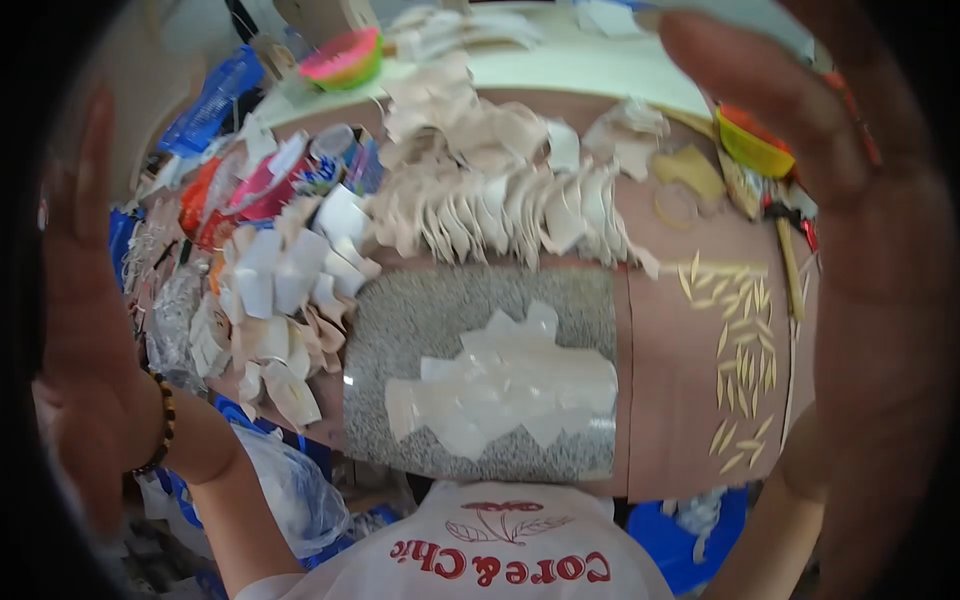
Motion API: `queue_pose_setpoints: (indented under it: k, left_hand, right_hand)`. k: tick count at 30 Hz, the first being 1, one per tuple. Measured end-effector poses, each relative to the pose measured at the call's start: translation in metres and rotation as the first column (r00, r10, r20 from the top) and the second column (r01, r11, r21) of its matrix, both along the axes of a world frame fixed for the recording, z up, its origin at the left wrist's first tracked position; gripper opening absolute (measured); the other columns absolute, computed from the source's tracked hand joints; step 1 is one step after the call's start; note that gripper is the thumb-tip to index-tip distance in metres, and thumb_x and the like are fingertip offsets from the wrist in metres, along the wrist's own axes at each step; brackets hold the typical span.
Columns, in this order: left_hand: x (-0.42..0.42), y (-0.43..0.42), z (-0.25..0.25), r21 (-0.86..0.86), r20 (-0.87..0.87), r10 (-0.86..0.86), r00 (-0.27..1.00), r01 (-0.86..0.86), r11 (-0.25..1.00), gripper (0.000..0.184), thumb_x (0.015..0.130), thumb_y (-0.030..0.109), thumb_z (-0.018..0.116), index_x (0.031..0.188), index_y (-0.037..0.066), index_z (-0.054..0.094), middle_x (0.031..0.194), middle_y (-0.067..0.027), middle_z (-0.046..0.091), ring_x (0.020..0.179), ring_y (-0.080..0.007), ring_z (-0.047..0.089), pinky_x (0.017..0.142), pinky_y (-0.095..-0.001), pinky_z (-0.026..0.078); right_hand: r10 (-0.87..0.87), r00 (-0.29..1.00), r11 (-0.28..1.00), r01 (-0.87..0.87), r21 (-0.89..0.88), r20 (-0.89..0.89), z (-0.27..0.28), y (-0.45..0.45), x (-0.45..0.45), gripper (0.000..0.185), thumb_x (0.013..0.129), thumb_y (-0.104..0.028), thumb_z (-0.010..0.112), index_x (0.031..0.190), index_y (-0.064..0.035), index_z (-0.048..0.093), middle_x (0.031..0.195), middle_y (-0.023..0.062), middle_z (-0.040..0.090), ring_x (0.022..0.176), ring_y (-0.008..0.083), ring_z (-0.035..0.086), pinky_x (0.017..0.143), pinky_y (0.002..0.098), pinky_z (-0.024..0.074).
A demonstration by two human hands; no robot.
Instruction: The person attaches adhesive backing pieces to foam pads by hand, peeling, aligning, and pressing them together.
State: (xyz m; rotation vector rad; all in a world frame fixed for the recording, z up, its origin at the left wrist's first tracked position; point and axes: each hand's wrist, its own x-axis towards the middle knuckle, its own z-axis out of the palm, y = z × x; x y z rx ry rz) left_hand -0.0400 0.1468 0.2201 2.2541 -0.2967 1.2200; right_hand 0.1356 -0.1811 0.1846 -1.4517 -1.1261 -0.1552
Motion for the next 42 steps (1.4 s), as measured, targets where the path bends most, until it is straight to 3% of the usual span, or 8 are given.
queue_pose_setpoints:
  k: [2, 5, 7, 11, 14, 18, 25, 42]
  left_hand:
    - [0.043, -0.041, -0.034, -0.065, -0.145, -0.051, 0.988, 0.042, 0.997, 0.071, 0.075, 0.016, 0.069, 0.130, -0.010, 0.033, 0.137, -0.0253, 0.032, 0.128, -0.0350, 0.033, 0.107, -0.0489, 0.023]
    - [0.031, -0.066, -0.118, -0.365, -0.409, 0.113, 0.906, -0.275, 0.889, 0.060, 0.067, 0.009, 0.077, 0.119, -0.002, 0.050, 0.130, -0.0158, 0.036, 0.122, -0.0286, 0.039, 0.100, -0.0349, 0.033]
    - [0.027, -0.080, -0.166, -0.138, -0.624, 0.240, 0.744, -0.407, 0.903, 0.048, 0.069, 0.008, 0.073, 0.113, 0.004, 0.055, 0.124, -0.0217, 0.039, 0.113, -0.0360, 0.044, 0.095, -0.0388, 0.036]
    - [0.035, -0.120, -0.228, -0.001, -0.616, 0.301, 0.728, -0.382, 0.924, 0.045, 0.070, 0.005, 0.071, 0.112, 0.005, 0.056, 0.123, -0.0225, 0.038, 0.108, -0.0355, 0.045, 0.089, -0.0359, 0.039]
    - [0.050, -0.129, -0.242, -0.005, -0.582, 0.238, 0.777, -0.297, 0.955, 0.043, 0.071, 0.006, 0.071, 0.111, 0.004, 0.055, 0.126, -0.0269, 0.036, 0.113, -0.0416, 0.042, 0.093, -0.0408, 0.038]
    - [0.065, -0.131, -0.255, -0.044, -0.563, 0.084, 0.822, -0.131, 0.990, 0.052, 0.068, 0.011, 0.075, 0.113, 0.001, 0.050, 0.135, -0.0324, 0.027, 0.123, -0.0468, 0.033, 0.099, -0.0442, 0.033]
    - [0.071, -0.134, -0.265, -0.092, -0.571, 0.081, 0.817, -0.161, 0.983, 0.056, 0.066, 0.015, 0.077, 0.113, -0.002, 0.050, 0.136, -0.0317, 0.024, 0.124, -0.0455, 0.031, 0.100, -0.0444, 0.032]
    - [0.087, -0.141, -0.256, -0.090, -0.530, 0.095, 0.843, -0.167, 0.982, 0.056, 0.072, 0.013, 0.071, 0.120, 0.001, 0.044, 0.137, -0.0322, 0.021, 0.126, -0.0469, 0.026, 0.101, -0.0458, 0.030]
  right_hand:
    - [-0.055, 0.993, 0.995, 0.045, -0.094, -0.106, -0.016, 0.025, 0.036, 0.066, 0.072, -0.025, 0.064, 0.124, 0.0082, 0.041, 0.123, 0.0202, 0.049, 0.116, 0.0295, 0.047, 0.095, 0.0369, 0.0370]
    - [-0.162, 0.968, 0.753, -0.004, -0.658, -0.191, -0.092, 0.011, 0.031, 0.035, 0.075, -0.004, 0.064, 0.108, 0.0001, 0.056, 0.109, 0.0104, 0.057, 0.105, 0.0228, 0.053, 0.089, 0.0317, 0.0407]
    - [-0.072, 0.997, 0.768, 0.056, -0.638, 0.001, -0.161, 0.009, 0.020, 0.033, 0.073, -0.006, 0.067, 0.104, 0.0016, 0.057, 0.099, 0.0136, 0.056, 0.091, 0.0287, 0.054, 0.082, 0.0343, 0.0430]
    - [-0.098, 0.993, 0.732, 0.120, -0.671, 0.070, -0.202, 0.038, -0.002, 0.036, 0.070, -0.005, 0.067, 0.104, 0.0008, 0.057, 0.101, 0.0125, 0.054, 0.092, 0.0299, 0.052, 0.079, 0.0379, 0.0420]
    - [-0.110, 0.972, 0.723, 0.221, -0.655, 0.206, -0.215, 0.056, -0.005, 0.038, 0.068, -0.006, 0.067, 0.104, -0.0001, 0.057, 0.099, 0.0111, 0.052, 0.093, 0.0288, 0.049, 0.077, 0.0385, 0.0404]
    - [-0.101, 0.991, 0.717, 0.136, -0.684, 0.091, -0.218, 0.063, 0.004, 0.034, 0.068, -0.006, 0.066, 0.101, -0.0023, 0.059, 0.093, 0.0106, 0.050, 0.089, 0.0284, 0.049, 0.075, 0.0382, 0.0398]
    - [-0.038, 0.993, 0.832, 0.093, -0.546, 0.111, -0.225, 0.067, 0.009, 0.016, 0.067, -0.002, 0.064, 0.082, -0.0041, 0.059, 0.087, 0.0089, 0.049, 0.085, 0.0281, 0.048, 0.072, 0.0370, 0.0411]
    - [0.088, 0.979, 0.912, -0.005, -0.411, 0.184, -0.230, 0.019, 0.002, 0.012, 0.070, 0.002, 0.062, 0.080, -0.0024, 0.057, 0.100, 0.0087, 0.062, 0.085, 0.0271, 0.058, 0.072, 0.0347, 0.0480]
